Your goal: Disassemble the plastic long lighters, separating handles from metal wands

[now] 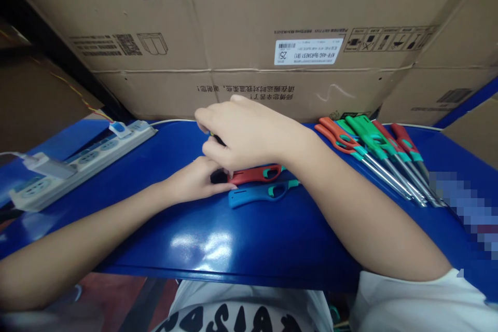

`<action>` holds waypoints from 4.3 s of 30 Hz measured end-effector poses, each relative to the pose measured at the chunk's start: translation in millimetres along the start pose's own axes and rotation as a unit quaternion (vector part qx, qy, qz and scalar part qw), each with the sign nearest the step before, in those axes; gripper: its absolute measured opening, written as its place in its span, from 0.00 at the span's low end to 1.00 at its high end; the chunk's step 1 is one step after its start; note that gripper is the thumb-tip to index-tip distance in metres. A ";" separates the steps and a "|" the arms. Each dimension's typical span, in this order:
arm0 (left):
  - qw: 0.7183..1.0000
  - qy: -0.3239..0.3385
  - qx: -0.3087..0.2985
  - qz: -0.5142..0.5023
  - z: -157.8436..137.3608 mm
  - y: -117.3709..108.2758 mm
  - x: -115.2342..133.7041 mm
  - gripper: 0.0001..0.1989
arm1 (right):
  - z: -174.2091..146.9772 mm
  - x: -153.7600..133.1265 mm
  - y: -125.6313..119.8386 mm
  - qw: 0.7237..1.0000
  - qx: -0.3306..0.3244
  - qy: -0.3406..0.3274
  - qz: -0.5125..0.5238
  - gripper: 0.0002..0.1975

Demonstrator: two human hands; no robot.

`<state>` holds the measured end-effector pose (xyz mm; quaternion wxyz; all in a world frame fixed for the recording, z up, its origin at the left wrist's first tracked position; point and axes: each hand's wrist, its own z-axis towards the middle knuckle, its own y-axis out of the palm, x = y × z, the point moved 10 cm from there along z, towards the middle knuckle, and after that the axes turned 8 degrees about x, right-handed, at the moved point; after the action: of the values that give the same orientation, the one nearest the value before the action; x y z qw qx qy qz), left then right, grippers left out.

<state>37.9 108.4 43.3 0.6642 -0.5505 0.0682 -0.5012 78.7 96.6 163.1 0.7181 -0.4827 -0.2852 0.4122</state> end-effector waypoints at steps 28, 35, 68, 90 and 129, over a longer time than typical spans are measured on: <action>0.999 -0.020 -0.008 -0.039 2.6 -4.3 -0.8 0.06 | -12.9 44.3 -28.0 0.994 0.045 0.082 -0.053 0.09; 0.999 0.011 -0.029 0.041 1.0 -3.7 8.0 0.05 | -7.1 47.1 -9.7 0.994 0.043 0.077 -0.057 0.13; 0.861 -0.338 -0.082 0.372 -20.4 -65.8 -101.3 0.22 | 2.5 51.6 12.7 0.989 0.092 0.083 -0.080 0.16; 0.990 0.011 -0.007 0.141 4.0 -21.6 -15.3 0.15 | 6.0 28.5 18.9 0.994 0.040 0.077 -0.063 0.18; 0.999 -0.023 0.006 -0.042 0.3 -3.1 -12.5 0.18 | -0.4 20.5 10.8 0.998 -0.019 0.065 -0.019 0.16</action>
<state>30.2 118.1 40.1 0.6469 -0.5603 0.0269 -0.5165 85.8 116.4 153.2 0.7337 -0.5165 -0.2547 0.3607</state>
